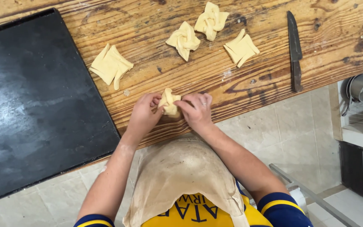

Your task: Cutting dough into squares, folding them into star shapes, and greasing a baking tray.

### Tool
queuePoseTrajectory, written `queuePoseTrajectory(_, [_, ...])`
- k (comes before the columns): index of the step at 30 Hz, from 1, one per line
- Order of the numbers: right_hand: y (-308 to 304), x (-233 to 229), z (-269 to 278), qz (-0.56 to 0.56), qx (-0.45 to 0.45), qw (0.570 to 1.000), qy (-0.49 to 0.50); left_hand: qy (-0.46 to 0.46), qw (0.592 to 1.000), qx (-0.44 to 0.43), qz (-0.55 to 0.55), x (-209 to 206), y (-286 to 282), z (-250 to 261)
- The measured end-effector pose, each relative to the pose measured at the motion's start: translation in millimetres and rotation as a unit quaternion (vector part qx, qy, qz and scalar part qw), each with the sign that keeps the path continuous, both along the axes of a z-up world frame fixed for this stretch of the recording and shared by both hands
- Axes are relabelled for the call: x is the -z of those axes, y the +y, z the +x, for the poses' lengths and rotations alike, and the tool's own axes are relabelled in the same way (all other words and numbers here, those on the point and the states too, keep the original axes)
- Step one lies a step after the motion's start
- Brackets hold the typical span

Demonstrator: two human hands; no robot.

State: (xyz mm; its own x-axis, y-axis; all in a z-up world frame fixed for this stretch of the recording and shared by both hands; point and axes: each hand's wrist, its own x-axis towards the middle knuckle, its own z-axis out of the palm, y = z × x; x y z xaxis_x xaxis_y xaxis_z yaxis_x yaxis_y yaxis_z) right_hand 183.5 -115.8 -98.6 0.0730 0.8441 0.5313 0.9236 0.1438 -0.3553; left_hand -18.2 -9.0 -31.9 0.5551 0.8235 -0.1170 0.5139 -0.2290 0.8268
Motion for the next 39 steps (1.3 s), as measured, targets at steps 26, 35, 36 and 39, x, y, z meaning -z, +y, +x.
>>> queuePoseTrajectory(26, [15.4, -85.2, -29.2, -0.117, -0.016, 0.992, 0.048, 0.013, 0.988, -0.115, -0.097, 6.4, -29.7, 5.7])
queuePoseTrajectory(35, [18.1, -87.0, -37.5, -0.29, 0.014, 0.936, 0.198, -0.167, 0.972, -0.097, -0.13, 25.5, -33.7, -11.7])
queuePoseTrajectory(36, [17.9, -89.4, -35.7, -0.32, -0.005, 0.915, 0.248, -0.159, 0.977, -0.09, -0.106, 27.5, -34.8, -13.1])
queuePoseTrajectory(39, [12.4, -86.6, -23.0, -0.355, -0.037, 0.913, 0.198, -0.081, 0.995, -0.05, -0.005, 22.8, -37.4, -7.1])
